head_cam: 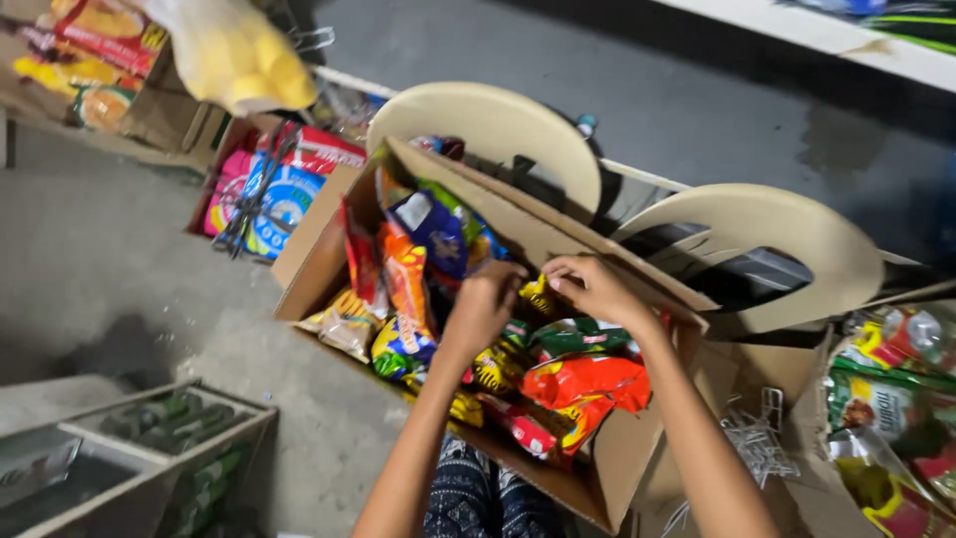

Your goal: The person takes various packaged food items, including coffee creamer and instant coffee, from a cardboard box and places them onto a store shelf. The person repeatedly reaches into the box, selects items, and arranges them on the shelf.

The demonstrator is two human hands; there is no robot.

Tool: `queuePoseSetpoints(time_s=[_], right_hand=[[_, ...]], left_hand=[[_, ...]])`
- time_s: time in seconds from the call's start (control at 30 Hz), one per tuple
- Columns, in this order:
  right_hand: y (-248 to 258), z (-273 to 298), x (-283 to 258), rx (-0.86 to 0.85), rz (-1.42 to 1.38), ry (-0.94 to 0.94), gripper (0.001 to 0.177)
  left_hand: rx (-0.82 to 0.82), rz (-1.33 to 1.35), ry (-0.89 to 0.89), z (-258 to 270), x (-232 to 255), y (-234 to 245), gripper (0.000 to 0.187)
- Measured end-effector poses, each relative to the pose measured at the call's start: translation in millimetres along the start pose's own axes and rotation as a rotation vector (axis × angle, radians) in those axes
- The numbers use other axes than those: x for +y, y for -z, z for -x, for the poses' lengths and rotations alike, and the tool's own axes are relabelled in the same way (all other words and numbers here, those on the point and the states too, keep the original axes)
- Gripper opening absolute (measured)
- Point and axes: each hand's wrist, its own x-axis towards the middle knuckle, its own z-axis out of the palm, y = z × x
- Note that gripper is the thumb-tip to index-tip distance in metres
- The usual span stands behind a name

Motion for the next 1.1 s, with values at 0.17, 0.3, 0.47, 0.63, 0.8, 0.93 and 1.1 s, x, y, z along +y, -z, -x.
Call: queuePoseSetpoints(time_s=[0.17,0.3,0.47,0.63,0.8,0.93,1.1], right_hand=[[-33,-55,61,-0.189,0.23,-0.217,0.026],[-67,-119,207,-0.402,0.396,-0.194,0.03],[-110,-154,300,-0.238,0.18,-0.455,0.017],[-156,-144,318,0.417,-0.344,-0.88,0.004],[-174,-106,254,0.444,-0.164,-0.693,0.023],[-193,-111,257,0.386,0.116,-0.478,0.033],[-203,-116,291,0.331,0.443,-0.21,0.047]], left_hand=[[-0.569,-0.208,0.348,25,-97,-82,0.023],[-0.76,-0.596,0.433,32,-140,-140,0.04],[-0.837,-0.673,0.662,104,-245,-221,0.054],[-0.874,-0.519,0.857,130,-259,-216,0.064],[-0.95,-0.56,0.685,130,-295,-215,0.059],[-1.03,-0.585,0.559,119,-305,-214,0.052],[-0.587,-0.7,0.666,104,-273,-187,0.042]])
